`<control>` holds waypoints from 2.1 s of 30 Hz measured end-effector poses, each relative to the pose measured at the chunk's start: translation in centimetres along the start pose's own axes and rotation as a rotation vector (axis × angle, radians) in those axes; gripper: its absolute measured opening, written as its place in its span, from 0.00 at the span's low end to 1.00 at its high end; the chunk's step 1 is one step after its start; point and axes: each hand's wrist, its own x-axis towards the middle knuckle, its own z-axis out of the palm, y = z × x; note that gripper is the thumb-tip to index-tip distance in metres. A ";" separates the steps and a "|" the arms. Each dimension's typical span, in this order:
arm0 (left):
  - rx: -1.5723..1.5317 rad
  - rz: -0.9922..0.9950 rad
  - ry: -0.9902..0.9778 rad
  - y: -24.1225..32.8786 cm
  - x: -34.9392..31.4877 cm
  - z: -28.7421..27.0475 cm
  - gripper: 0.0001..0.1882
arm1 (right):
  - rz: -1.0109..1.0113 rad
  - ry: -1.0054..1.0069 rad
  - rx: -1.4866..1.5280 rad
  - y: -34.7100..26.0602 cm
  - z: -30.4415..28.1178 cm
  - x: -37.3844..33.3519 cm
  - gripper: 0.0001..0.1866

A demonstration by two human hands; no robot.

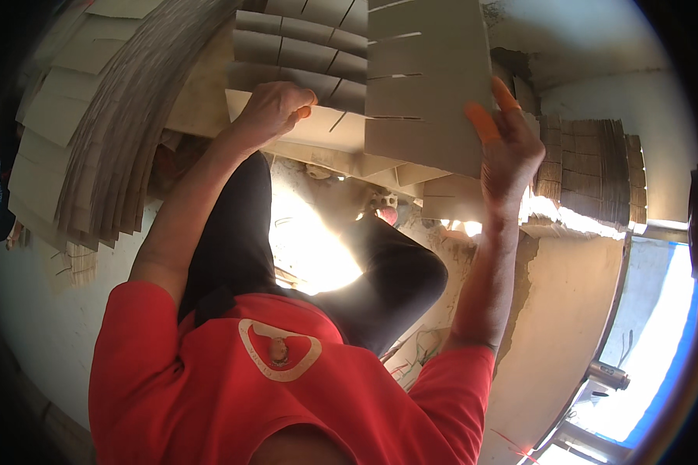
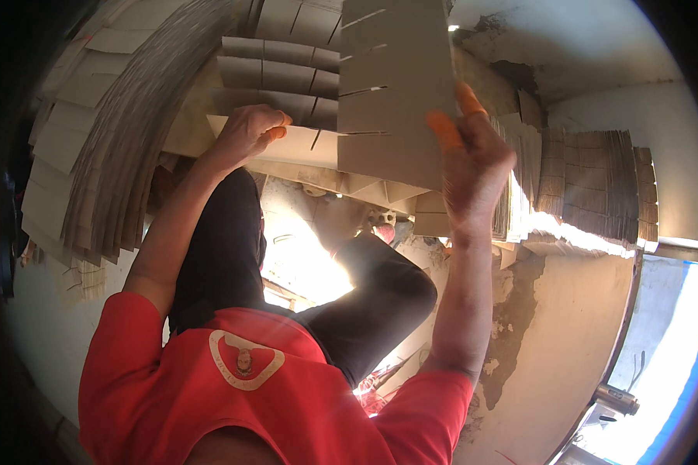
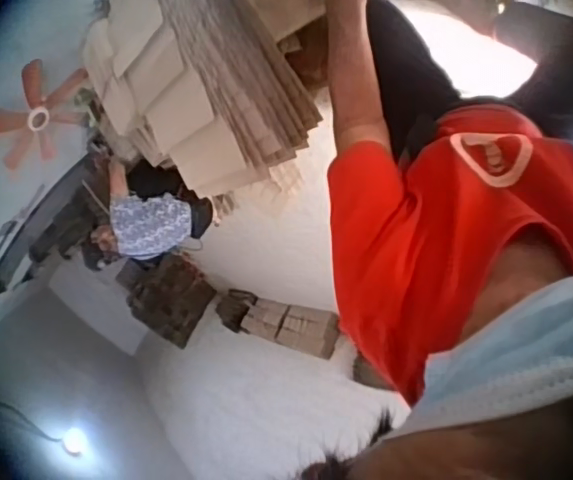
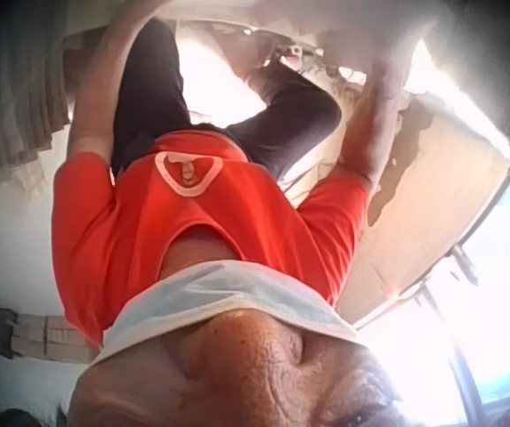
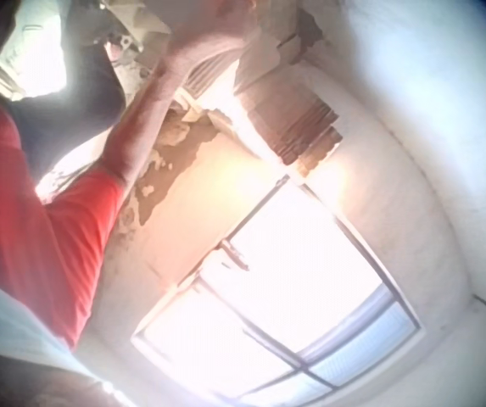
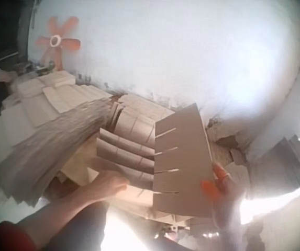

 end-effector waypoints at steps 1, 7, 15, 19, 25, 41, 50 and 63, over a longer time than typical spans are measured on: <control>-0.019 0.018 0.027 0.0 0.0 0.1 0.04 | -0.002 -0.033 -0.034 -0.1 0.5 0.3 0.24; -0.022 0.021 -0.019 -0.1 0.3 0.2 0.06 | -0.120 -0.069 -0.151 1.4 3.2 1.7 0.21; -0.045 0.003 -0.015 -0.2 0.6 0.2 0.07 | -0.108 -0.130 -0.233 0.7 4.6 2.1 0.21; -0.071 -0.027 -0.026 -0.4 0.8 0.1 0.06 | -0.104 -0.222 -0.177 0.3 5.3 2.8 0.22; -0.084 -0.023 -0.017 -0.4 1.0 0.3 0.05 | -0.142 -0.412 -0.184 2.4 7.8 3.4 0.24; -0.044 -0.073 -0.092 -0.3 1.6 0.2 0.06 | -0.115 -0.585 -0.233 2.5 11.4 0.4 0.18; -0.097 -0.074 -0.040 -0.4 1.1 -0.2 0.05 | -0.051 -0.624 -0.311 2.5 12.2 -1.3 0.28; -0.095 -0.127 -0.120 -0.3 1.6 -0.3 0.08 | -0.345 0.117 -0.742 8.5 4.9 -4.5 0.23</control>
